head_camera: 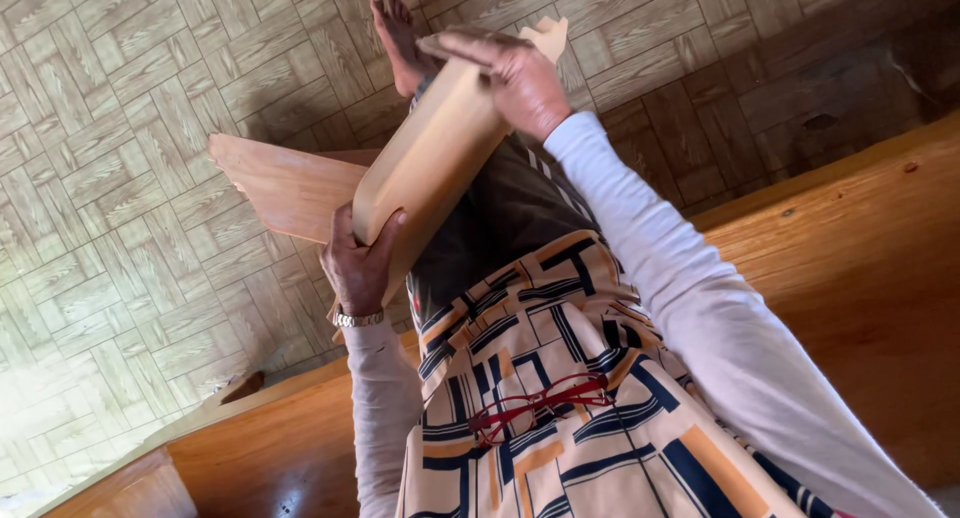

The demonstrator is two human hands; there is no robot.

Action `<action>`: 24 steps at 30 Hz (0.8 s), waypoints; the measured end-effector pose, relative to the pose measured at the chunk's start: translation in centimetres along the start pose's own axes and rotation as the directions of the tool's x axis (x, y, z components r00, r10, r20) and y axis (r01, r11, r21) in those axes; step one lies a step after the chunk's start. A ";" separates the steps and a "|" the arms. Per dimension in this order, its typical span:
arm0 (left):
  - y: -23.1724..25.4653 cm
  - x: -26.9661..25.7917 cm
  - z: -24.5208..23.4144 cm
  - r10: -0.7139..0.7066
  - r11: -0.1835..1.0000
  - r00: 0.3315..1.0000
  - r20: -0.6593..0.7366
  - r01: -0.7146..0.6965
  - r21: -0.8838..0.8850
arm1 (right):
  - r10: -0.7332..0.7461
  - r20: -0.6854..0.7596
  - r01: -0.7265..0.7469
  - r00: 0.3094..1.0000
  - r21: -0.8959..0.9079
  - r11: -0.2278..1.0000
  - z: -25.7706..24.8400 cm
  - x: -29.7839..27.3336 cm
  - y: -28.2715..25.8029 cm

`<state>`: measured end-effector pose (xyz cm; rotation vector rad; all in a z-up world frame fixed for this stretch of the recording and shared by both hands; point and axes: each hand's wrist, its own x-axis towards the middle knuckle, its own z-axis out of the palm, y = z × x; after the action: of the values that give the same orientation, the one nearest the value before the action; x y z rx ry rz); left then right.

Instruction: The person sands a large, irregularly shaped wooden board using a sanding block. They hold the board with one hand and sand the surface with the other, rotating the board to work on different areas.

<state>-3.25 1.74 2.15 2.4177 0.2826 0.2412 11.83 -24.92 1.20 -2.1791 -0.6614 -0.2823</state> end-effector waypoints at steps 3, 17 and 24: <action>0.5 0.6 -1.1 -0.070 0.997 0.996 0.050 0.069 0.029 | 0.301 0.052 -0.287 0.952 0.491 0.823 -0.4 -0.2 0.0; 5.7 4.9 -0.1 0.410 0.718 0.907 0.100 -0.388 0.578 | -0.045 -0.086 0.057 0.995 0.141 0.988 -2.1 -0.9 -0.3; 5.0 4.4 0.0 0.469 0.682 0.875 0.118 -0.444 0.582 | -0.035 -0.111 0.060 0.993 0.228 0.972 -1.3 -2.6 -6.0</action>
<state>1.68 -0.82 5.82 3.0943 -0.3018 0.4873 6.36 -23.71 4.85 -1.9143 -0.6532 -0.3271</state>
